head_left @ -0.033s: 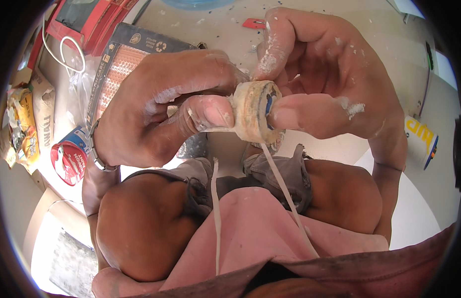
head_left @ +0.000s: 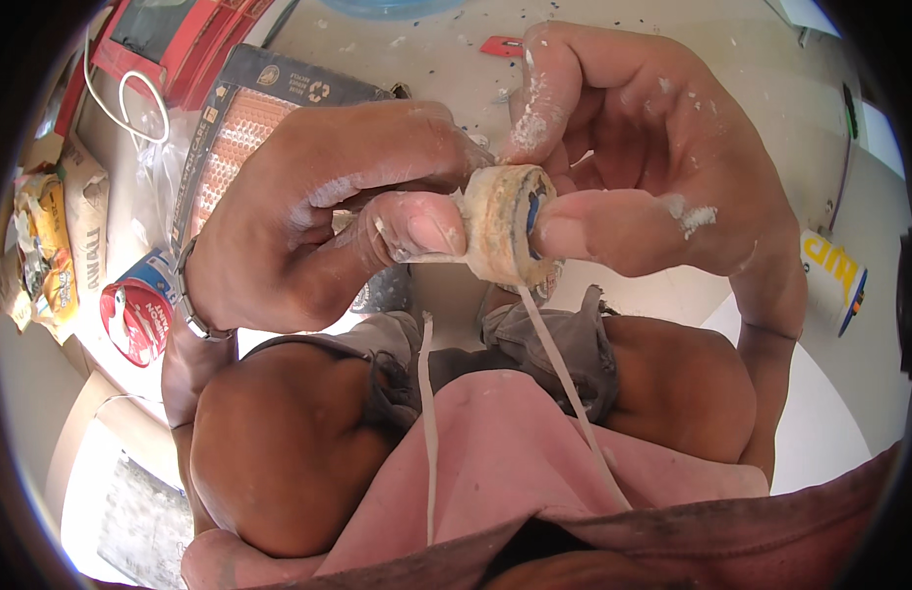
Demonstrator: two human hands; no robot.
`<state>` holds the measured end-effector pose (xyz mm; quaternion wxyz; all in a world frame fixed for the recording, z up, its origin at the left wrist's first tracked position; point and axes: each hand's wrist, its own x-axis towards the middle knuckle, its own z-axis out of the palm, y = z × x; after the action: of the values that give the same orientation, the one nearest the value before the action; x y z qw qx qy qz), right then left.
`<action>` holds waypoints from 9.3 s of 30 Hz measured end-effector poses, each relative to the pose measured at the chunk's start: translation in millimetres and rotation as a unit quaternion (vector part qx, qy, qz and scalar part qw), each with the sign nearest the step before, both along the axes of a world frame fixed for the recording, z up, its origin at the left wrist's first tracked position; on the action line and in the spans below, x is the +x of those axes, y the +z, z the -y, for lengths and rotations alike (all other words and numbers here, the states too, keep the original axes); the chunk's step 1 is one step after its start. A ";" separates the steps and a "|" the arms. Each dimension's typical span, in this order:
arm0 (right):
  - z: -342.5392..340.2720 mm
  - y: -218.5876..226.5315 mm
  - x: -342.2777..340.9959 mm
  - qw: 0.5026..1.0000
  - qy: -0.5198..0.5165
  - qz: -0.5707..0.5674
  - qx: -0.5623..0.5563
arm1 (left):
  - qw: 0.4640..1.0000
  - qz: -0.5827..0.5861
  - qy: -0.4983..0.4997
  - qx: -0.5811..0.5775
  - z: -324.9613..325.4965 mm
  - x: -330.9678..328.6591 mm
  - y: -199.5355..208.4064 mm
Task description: The person repairs a damaged electrical cord by hand, stripping the outer insulation, inserting a blue connector, and wrapping the cord with white tape. They use pliers and a utility knife to prepare the wires and secure the connection.
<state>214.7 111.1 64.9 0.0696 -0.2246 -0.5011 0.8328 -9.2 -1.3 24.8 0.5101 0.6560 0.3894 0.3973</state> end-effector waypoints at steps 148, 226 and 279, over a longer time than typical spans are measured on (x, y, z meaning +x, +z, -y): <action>-10.6 -10.2 -9.8 0.978 -0.017 -0.098 0.184 | 0.976 0.161 -0.021 -0.147 -27.8 -29.0 0.3; -24.2 27.1 -20.0 0.987 0.102 0.103 0.068 | 1.000 0.012 -0.022 0.002 -16.5 -22.3 20.9; -27.2 -2.0 -14.2 0.998 0.037 -0.036 0.030 | 0.945 -0.237 0.137 0.180 -4.6 -3.6 26.5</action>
<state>200.4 138.3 62.9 0.0636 -0.1741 -0.5311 0.8268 -12.8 3.4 51.3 0.2171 0.7527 0.5068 0.3598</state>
